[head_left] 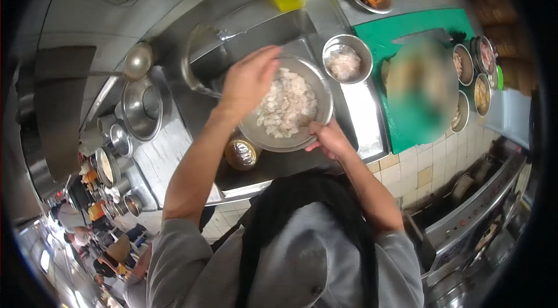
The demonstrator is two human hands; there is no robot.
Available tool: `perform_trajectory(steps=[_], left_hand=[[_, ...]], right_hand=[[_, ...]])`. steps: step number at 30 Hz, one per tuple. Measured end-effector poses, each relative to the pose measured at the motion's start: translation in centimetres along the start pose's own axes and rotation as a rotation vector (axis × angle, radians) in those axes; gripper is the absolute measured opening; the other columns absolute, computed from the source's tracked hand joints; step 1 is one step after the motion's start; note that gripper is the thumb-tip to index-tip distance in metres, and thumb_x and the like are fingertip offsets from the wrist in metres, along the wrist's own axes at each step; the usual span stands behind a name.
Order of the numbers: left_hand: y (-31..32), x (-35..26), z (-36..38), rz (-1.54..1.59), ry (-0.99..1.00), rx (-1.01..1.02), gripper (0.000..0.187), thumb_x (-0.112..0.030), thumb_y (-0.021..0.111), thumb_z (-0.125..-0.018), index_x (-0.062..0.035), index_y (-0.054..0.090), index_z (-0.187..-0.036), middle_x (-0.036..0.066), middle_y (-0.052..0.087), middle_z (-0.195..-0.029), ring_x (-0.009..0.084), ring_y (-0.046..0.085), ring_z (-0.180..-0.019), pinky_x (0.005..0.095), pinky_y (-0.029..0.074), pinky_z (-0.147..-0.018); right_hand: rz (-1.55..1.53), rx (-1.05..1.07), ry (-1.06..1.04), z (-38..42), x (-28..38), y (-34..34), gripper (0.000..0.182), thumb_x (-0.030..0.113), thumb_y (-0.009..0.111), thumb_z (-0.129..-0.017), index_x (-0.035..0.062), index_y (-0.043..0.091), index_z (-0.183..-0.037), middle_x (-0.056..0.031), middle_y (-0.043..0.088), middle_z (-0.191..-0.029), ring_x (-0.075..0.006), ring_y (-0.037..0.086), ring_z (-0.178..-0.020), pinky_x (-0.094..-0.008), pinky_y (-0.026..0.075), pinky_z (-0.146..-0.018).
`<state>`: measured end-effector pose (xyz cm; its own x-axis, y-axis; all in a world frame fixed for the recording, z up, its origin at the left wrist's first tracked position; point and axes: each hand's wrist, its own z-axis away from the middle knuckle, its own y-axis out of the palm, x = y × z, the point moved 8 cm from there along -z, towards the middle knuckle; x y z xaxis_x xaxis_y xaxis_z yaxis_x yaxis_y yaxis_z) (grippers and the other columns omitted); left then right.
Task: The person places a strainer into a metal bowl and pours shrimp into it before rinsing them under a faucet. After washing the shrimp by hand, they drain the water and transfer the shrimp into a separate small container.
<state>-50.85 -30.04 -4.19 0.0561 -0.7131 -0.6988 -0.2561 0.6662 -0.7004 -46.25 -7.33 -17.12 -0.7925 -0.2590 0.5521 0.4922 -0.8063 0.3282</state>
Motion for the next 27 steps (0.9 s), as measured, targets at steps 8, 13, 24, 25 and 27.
perform_trajectory(steps=[8,13,24,25,27], left_hand=[[-6.4,10.5,12.7,0.106,-0.481,-0.063,0.028,-0.016,0.064,-0.103,-0.0072,0.073,-0.128,0.016,0.078,-0.111,0.0229,0.075,-0.102,0.0339,0.057,-0.088],[-2.9,13.5,22.0,0.137,-0.624,0.28,0.032,-0.016,0.065,-0.103,-0.0045,0.069,-0.132,0.017,0.077,-0.114,0.0187,0.074,-0.105,0.0334,0.057,-0.089],[-1.0,16.1,29.6,0.235,-0.822,0.408,0.034,-0.015,0.065,-0.103,-0.0011,0.066,-0.135,0.016,0.075,-0.119,0.0185,0.073,-0.108,0.033,0.056,-0.092],[-1.3,16.4,29.6,0.248,-0.833,0.395,0.034,-0.015,0.065,-0.103,-0.0008,0.066,-0.135,0.016,0.075,-0.12,0.0185,0.073,-0.108,0.033,0.056,-0.092],[-1.9,17.1,29.5,0.293,-0.867,0.346,0.035,-0.015,0.065,-0.104,-0.0002,0.065,-0.135,0.016,0.074,-0.121,0.0185,0.072,-0.109,0.0329,0.056,-0.093]], right_hand=[[0.107,-0.22,0.111,9.8,4.0,-0.7,0.042,0.008,0.066,-0.088,-0.0104,0.054,-0.123,-0.0176,0.069,-0.087,-0.0228,0.065,-0.049,-0.0305,0.047,-0.035],[-0.008,-0.362,-0.078,18.6,8.6,1.7,0.054,-0.001,0.076,-0.08,-0.0148,0.051,-0.126,-0.0197,0.069,-0.076,-0.0244,0.06,-0.044,-0.032,0.045,-0.036],[0.187,-0.454,-0.074,26.6,12.4,4.4,0.08,0.004,0.085,-0.064,-0.0081,0.053,-0.137,-0.0149,0.071,-0.107,-0.0271,0.067,-0.089,-0.0383,0.053,-0.076],[0.18,-0.452,-0.076,26.0,12.4,4.7,0.083,0.004,0.086,-0.062,-0.0074,0.054,-0.138,-0.0144,0.071,-0.11,-0.0274,0.068,-0.093,-0.0388,0.054,-0.08],[0.171,-0.445,-0.08,25.2,12.5,4.9,0.088,0.005,0.088,-0.06,-0.0062,0.054,-0.14,-0.0136,0.071,-0.116,-0.0279,0.069,-0.101,-0.04,0.056,-0.087]])
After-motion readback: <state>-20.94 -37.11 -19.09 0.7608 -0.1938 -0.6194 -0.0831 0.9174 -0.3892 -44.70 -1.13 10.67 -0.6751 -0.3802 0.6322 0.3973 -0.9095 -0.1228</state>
